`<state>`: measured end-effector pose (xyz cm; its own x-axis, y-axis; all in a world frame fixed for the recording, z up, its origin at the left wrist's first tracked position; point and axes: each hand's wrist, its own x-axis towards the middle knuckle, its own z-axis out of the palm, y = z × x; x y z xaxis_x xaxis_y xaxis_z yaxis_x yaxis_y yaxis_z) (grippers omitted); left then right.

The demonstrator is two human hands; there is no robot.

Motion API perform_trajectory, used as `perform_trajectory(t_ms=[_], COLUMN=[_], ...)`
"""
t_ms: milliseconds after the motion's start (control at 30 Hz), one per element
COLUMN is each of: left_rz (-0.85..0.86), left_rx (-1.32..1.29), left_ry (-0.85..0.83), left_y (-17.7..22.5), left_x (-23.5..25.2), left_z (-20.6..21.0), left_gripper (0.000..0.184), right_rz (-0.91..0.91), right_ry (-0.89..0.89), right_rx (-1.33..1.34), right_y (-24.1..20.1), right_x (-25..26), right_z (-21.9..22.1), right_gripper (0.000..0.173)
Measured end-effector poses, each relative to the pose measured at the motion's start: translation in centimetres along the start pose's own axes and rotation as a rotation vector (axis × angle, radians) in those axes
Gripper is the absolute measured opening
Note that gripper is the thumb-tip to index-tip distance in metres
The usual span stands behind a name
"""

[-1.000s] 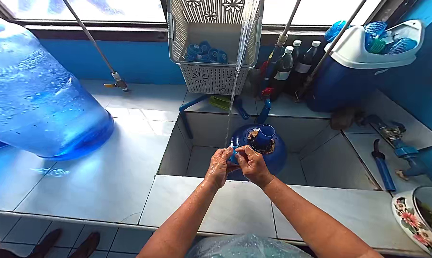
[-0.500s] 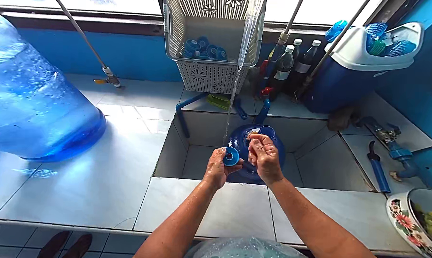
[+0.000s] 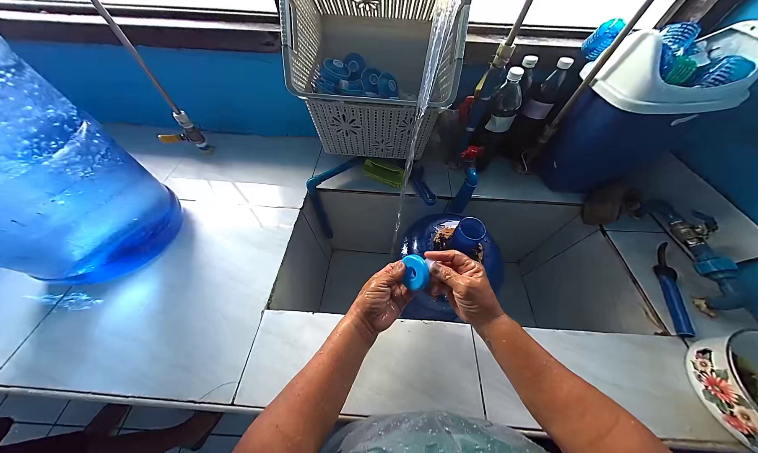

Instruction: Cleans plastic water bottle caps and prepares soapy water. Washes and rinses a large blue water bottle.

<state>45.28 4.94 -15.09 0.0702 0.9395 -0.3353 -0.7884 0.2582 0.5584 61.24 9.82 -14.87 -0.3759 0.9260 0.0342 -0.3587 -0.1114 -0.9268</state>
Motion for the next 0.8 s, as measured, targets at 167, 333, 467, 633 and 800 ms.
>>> perform_trajectory(t_ms=[167,333,467,633,800], left_rz=[0.057,0.122,0.208,0.299,0.362], left_rx=[0.131,0.232,0.370,0.497,0.668], left_ry=[0.171,0.130,0.062,-0.073,-0.042], left_y=[-0.2,-1.0,-1.8,-1.8,-2.6], left_x=[0.1,-0.4,-0.6,-0.8,-1.0], left_z=[0.7,1.8,1.5,1.1,0.9], left_gripper=[0.017,0.014,0.013,0.026,0.029], right_rz=[-0.127,-0.439,-0.604,-0.072,-0.073], right_ry=[0.023,-0.022,0.031,-0.074,-0.042], right_rx=[-0.162,-0.690,-0.931,-0.655,-0.640], right_y=[-0.8,0.7,1.9,-0.1,1.2], right_x=[-0.9,-1.0,-0.2,-0.4,-1.2], right_z=[-1.1,-0.7,-1.1,0.0,1.2], right_gripper=[0.018,0.011,0.010,0.048,0.026])
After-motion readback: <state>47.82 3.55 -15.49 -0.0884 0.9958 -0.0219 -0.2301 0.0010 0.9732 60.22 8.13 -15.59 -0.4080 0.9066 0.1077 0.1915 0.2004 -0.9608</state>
